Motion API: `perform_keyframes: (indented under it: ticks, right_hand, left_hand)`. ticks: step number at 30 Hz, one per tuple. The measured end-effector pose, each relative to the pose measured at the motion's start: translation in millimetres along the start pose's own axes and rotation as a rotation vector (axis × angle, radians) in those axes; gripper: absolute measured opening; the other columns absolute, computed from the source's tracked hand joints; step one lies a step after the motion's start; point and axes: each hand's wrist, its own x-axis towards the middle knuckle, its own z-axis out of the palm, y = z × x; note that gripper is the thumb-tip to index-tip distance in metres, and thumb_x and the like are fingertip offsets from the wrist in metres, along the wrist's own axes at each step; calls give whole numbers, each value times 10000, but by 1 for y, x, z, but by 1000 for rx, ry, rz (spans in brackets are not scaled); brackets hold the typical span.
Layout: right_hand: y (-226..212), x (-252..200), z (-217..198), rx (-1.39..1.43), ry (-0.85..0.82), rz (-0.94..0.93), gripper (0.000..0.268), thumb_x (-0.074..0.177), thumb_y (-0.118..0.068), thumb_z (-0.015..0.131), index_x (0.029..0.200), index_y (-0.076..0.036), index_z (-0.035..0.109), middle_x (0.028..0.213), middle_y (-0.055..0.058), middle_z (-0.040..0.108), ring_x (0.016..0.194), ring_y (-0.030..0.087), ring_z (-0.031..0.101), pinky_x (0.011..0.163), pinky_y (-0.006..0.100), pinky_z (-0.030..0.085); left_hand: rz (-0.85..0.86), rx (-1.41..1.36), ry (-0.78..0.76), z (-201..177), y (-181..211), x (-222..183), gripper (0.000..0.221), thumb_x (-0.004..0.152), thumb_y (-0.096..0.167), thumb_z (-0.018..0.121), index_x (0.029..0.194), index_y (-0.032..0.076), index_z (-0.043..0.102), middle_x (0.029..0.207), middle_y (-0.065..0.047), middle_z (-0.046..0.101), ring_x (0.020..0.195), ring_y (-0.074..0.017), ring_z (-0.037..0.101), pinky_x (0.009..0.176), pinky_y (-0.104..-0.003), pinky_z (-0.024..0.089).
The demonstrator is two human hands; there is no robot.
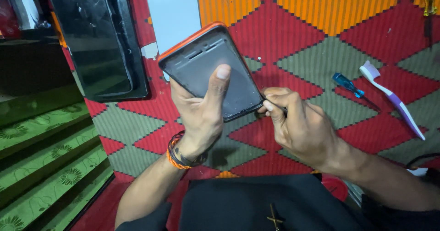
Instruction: Repairing a tablet and a smartphone by opening their back covers at a workbench.
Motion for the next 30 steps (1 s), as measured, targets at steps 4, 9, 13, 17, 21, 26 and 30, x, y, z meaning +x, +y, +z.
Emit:
perform_keyframes:
  ticks: [4,9,13,17,21,26,30]
  right_hand:
    - [1,-2,-2,33,-14,31,191,935,121,635,1025,95,468,1062,254,689,797,252,760,628,291,630]
    - [3,-5,2,-49,22,-31,221,915,140,678,1049,121,503,1061,275,688,775,269,728,650,320,616]
    - [4,-7,4,-99,30,-51,243,893,137,708,1033,134,510,1055,316,696,809,321,743,675,341,635]
    - [-1,-4,-1,-22,-5,23,190,940,95,651,1033,114,487,1066,295,692,714,247,729,590,298,614]
    - [-3,-2,-5,80,-22,113,171,944,85,617,1013,94,461,1071,275,702,703,233,746,575,283,616]
    - [8,3,-12,224,-54,195,173,962,55,582,1043,90,434,1023,255,699,733,236,791,512,230,632]
    - [1,7,-25,378,-18,234,190,984,11,552,1062,77,393,1104,260,707,698,229,796,493,218,628]
  left_hand:
    - [-33,-17,3,1,0,1,325,1020,145,657,1257,68,448,1070,-56,612,836,-111,591,790,-256,535]
    - [-50,-7,26,3,0,1,325,1005,136,667,1238,62,452,1046,-58,610,823,-107,584,768,-251,528]
    - [-47,-18,30,2,-1,1,317,1009,110,669,1245,66,461,1034,-42,618,801,-89,577,747,-229,518]
    - [-50,-30,4,0,-3,1,348,1012,131,664,1275,65,447,1083,-69,618,851,-123,606,791,-262,544]
    - [-78,-69,13,0,-3,1,346,1012,120,661,1278,57,450,1081,-70,616,857,-115,595,803,-253,534]
    - [-120,-104,49,4,-3,10,418,997,165,678,1328,51,450,1156,-107,623,941,-159,626,878,-298,549]
    - [-169,-350,82,5,-1,13,432,1016,152,672,1382,57,461,1189,-98,618,988,-155,612,935,-318,524]
